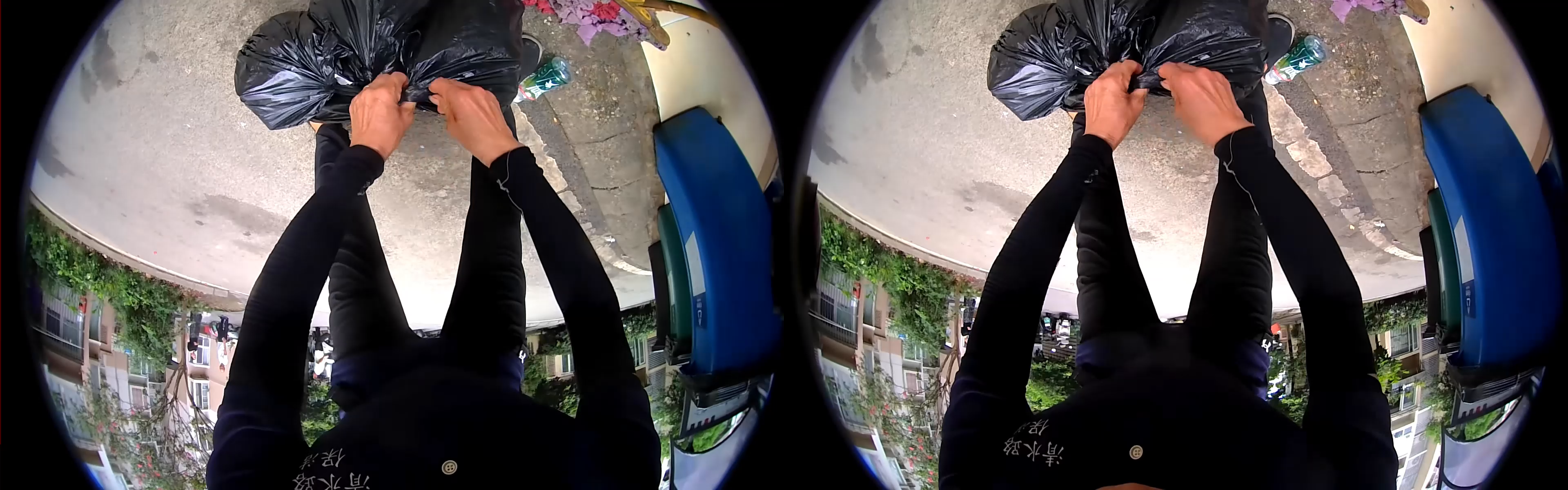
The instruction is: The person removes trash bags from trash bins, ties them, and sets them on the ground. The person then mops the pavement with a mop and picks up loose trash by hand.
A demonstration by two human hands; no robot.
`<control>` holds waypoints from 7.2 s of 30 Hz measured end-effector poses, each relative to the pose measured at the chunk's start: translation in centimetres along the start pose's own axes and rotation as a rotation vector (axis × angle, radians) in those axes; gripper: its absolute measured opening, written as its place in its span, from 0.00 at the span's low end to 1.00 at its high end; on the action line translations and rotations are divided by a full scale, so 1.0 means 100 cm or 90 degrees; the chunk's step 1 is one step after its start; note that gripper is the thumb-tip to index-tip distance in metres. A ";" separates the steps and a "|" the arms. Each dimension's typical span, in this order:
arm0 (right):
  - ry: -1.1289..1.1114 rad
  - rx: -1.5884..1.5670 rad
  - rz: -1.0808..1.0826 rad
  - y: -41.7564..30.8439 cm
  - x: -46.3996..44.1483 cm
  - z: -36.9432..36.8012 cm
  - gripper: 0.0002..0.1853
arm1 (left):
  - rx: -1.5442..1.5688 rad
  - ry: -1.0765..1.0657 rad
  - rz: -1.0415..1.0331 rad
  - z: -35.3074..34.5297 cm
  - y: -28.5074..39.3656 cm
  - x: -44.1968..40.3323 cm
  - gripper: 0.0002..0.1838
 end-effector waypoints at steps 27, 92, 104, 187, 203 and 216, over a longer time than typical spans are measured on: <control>0.202 -0.343 -0.347 0.009 -0.039 -0.079 0.12 | 0.601 0.008 0.403 -0.010 -0.026 -0.013 0.09; 0.212 -0.809 -0.331 0.002 -0.052 -0.095 0.29 | 0.092 0.130 0.253 -0.011 -0.015 0.016 0.13; 0.179 -1.071 -0.232 0.019 -0.039 -0.107 0.12 | 0.349 0.039 0.291 -0.004 -0.058 -0.006 0.08; 0.260 -0.769 -0.581 -0.224 -0.088 0.136 0.06 | -0.281 0.207 0.406 0.955 -0.136 -0.115 0.20; 0.575 -0.875 -0.642 -0.528 -0.386 0.298 0.09 | -0.249 0.191 0.080 1.282 -0.074 -0.697 0.20; 0.606 -1.075 -0.650 -0.693 -0.489 0.248 0.07 | 0.012 -0.024 -0.013 1.297 0.084 -0.988 0.18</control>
Point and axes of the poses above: each hand's wrist, its own x-axis away from the middle knuckle, its own z-axis out of the back of the hand, y = z × x, the point moved 1 cm from there along -x, towards the middle knuckle, and after that the axes turned 5 degrees about -y, right-handed, at the moved point
